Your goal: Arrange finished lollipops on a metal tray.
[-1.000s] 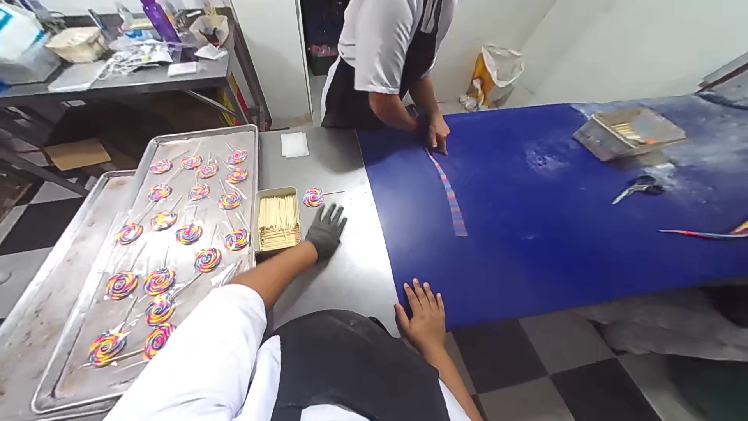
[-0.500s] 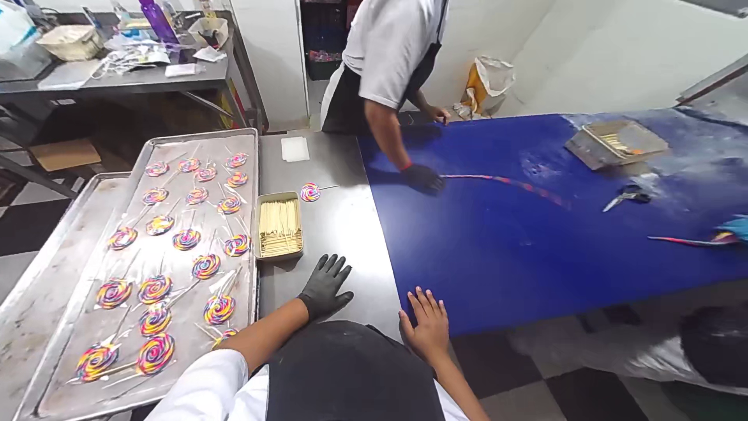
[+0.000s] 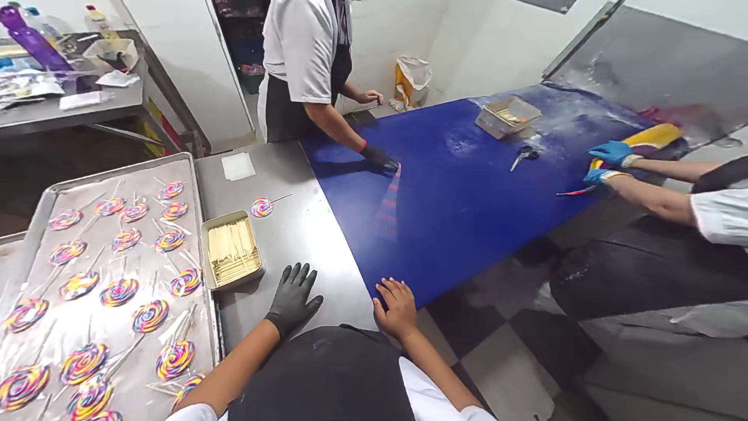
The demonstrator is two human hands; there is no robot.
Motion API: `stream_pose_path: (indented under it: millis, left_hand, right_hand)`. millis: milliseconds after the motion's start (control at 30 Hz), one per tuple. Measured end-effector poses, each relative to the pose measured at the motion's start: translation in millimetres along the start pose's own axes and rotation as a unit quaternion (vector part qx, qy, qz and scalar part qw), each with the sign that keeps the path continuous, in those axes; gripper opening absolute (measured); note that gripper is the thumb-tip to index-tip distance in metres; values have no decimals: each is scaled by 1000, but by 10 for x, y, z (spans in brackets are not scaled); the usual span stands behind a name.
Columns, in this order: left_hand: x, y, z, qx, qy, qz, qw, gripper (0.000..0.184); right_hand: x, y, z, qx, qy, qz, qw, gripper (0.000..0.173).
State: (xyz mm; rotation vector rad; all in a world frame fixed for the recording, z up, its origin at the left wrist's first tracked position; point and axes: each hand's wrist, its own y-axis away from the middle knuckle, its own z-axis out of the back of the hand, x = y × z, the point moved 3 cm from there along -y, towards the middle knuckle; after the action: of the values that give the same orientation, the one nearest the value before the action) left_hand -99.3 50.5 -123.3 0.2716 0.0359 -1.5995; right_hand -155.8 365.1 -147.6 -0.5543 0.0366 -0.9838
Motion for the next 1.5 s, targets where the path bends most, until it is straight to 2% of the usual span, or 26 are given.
stream_pose_path:
  millis: [100, 200, 300, 1500]
  left_hand:
    - [-18, 6, 30, 8, 0, 1, 1000, 81]
    - [-16, 1, 19, 1, -9, -1, 1000, 82]
    - [-11, 5, -2, -4, -10, -1, 1000, 81]
    - [-13, -1, -1, -12, -26, -6, 1000, 81]
  right_hand:
    - [23, 38, 57, -61, 10, -2, 998, 41]
    - [19, 46, 60, -93, -6, 59, 994, 49]
    - [27, 39, 62, -87, -17, 85, 992, 51]
    - [31, 28, 54, -71, -11, 69, 995, 52]
